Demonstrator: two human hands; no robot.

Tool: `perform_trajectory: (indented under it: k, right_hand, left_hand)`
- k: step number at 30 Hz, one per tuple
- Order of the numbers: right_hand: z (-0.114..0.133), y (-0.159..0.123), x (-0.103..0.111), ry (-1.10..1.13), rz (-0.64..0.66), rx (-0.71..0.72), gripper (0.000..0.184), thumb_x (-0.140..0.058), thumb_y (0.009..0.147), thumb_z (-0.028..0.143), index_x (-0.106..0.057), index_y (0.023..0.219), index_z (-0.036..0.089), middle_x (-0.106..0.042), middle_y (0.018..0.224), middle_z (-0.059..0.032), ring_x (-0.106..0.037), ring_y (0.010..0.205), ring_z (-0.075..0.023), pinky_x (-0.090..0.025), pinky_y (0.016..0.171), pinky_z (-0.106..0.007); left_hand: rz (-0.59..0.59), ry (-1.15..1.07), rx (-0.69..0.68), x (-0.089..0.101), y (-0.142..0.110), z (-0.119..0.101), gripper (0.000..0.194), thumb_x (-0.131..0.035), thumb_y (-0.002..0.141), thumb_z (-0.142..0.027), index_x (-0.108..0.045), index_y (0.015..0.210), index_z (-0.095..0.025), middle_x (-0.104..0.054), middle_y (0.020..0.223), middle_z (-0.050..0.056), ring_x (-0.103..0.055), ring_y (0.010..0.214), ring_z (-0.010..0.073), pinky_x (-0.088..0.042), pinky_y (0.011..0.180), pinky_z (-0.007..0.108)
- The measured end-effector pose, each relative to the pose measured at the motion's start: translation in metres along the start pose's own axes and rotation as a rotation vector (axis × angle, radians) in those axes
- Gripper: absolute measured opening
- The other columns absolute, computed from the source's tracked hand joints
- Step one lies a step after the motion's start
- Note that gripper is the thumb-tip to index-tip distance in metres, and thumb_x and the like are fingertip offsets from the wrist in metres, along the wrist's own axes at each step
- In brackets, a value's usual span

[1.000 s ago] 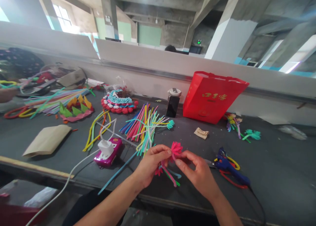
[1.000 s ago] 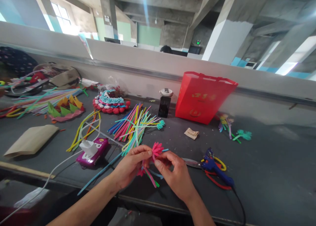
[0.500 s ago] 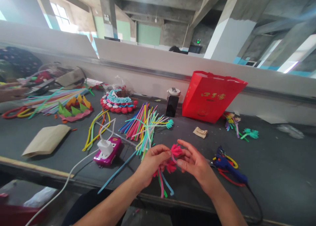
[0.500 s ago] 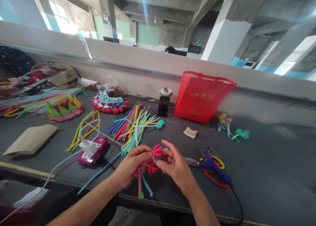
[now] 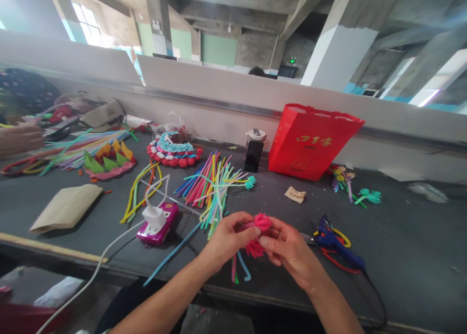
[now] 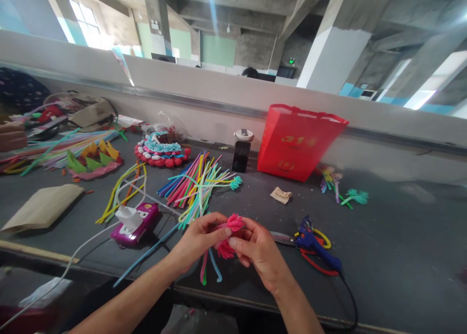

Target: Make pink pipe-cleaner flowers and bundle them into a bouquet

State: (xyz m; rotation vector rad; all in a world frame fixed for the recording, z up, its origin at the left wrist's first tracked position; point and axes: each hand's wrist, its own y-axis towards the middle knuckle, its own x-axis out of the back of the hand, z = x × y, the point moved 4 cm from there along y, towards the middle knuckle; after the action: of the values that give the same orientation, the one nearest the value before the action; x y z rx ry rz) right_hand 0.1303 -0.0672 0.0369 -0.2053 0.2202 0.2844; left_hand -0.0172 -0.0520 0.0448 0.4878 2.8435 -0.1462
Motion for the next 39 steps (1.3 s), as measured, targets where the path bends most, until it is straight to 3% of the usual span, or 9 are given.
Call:
perform_trajectory:
  k: [7, 13, 19, 22, 26, 32, 36, 39]
  right_hand:
    - [-0.001, 0.001, 0.002, 0.0, -0.005, 0.006, 0.042, -0.081, 0.071, 0.032, -0.067, 0.109, 0.021, -0.05, 0.069, 0.0048, -0.036, 0.051, -0.0057, -0.026, 0.04, -0.016]
    - [0.004, 0.003, 0.008, -0.309, -0.026, 0.097, 0.033, -0.074, 0.077, 0.04, -0.072, 0.1, 0.016, -0.052, 0.061, 0.0037, -0.039, 0.049, -0.0072, -0.029, 0.043, -0.019]
    - [0.012, -0.001, 0.006, -0.473, -0.08, 0.222, 0.025, -0.068, 0.081, 0.04, -0.074, 0.092, 0.019, -0.064, 0.069, -0.0004, -0.052, 0.059, -0.0128, -0.04, 0.053, -0.024]
    - [0.02, -0.004, 0.004, -0.561, -0.12, 0.301, 0.02, -0.065, 0.084, 0.036, -0.074, 0.089, 0.019, -0.066, 0.072, -0.001, -0.054, 0.062, -0.0144, -0.042, 0.058, -0.025]
    - [0.025, -0.006, 0.006, -0.627, -0.142, 0.347, 0.019, -0.061, 0.087, 0.032, -0.073, 0.085, 0.018, -0.065, 0.071, -0.0008, -0.054, 0.064, -0.0144, -0.042, 0.061, -0.024]
    - [0.023, -0.003, 0.009, -0.688, -0.137, 0.353, 0.016, -0.06, 0.088, 0.031, -0.071, 0.089, 0.018, -0.067, 0.075, -0.0003, -0.059, 0.067, -0.0155, -0.045, 0.064, -0.024]
    - [0.025, -0.004, 0.009, -0.753, -0.183, 0.403, 0.017, -0.061, 0.089, 0.032, -0.072, 0.09, 0.019, -0.071, 0.082, -0.0017, -0.063, 0.073, -0.0172, -0.048, 0.07, -0.026]
    - [0.027, -0.007, 0.012, -0.787, -0.216, 0.389, 0.02, -0.059, 0.089, 0.033, -0.072, 0.084, 0.019, -0.07, 0.074, -0.0007, -0.061, 0.067, -0.0159, -0.047, 0.066, -0.024]
  left_hand:
    - [-0.028, 0.023, -0.037, 0.004, 0.006, -0.006, 0.028, -0.081, 0.066, -0.034, -0.072, 0.081, -0.012, -0.066, 0.073, 0.003, -0.056, 0.065, 0.012, -0.045, 0.064, 0.023]
    - [-0.067, 0.023, -0.087, 0.0, 0.008, -0.008, 0.024, -0.079, 0.068, -0.034, -0.072, 0.071, -0.012, -0.062, 0.066, 0.003, -0.056, 0.061, 0.0125, -0.044, 0.058, 0.023]
    - [-0.146, -0.089, -0.098, -0.005, 0.008, -0.005, 0.026, -0.08, 0.066, -0.038, -0.071, 0.064, -0.013, -0.063, 0.065, 0.003, -0.056, 0.06, 0.0125, -0.044, 0.057, 0.022]
    - [-0.175, -0.199, -0.038, -0.006, 0.01, 0.001, 0.024, -0.081, 0.065, -0.035, -0.071, 0.063, -0.014, -0.065, 0.065, 0.003, -0.055, 0.06, 0.0113, -0.043, 0.057, 0.022]
    - [-0.156, -0.393, 0.071, -0.01, 0.012, 0.012, 0.024, -0.084, 0.061, -0.032, -0.071, 0.065, -0.013, -0.064, 0.062, 0.002, -0.055, 0.058, 0.0102, -0.043, 0.057, 0.021]
    - [-0.1, -0.505, 0.13, -0.015, 0.012, 0.021, 0.027, -0.089, 0.058, -0.03, -0.072, 0.071, -0.014, -0.067, 0.067, 0.001, -0.057, 0.06, 0.0091, -0.046, 0.062, 0.021]
    - [-0.048, -0.466, 0.151, -0.016, 0.013, 0.022, 0.029, -0.088, 0.059, -0.03, -0.073, 0.077, -0.013, -0.069, 0.074, 0.003, -0.06, 0.066, 0.0118, -0.049, 0.071, 0.026]
    - [-0.038, -0.306, 0.11, -0.009, 0.013, 0.014, 0.025, -0.082, 0.067, -0.031, -0.073, 0.082, -0.013, -0.067, 0.076, 0.004, -0.058, 0.066, 0.0111, -0.045, 0.065, 0.023]
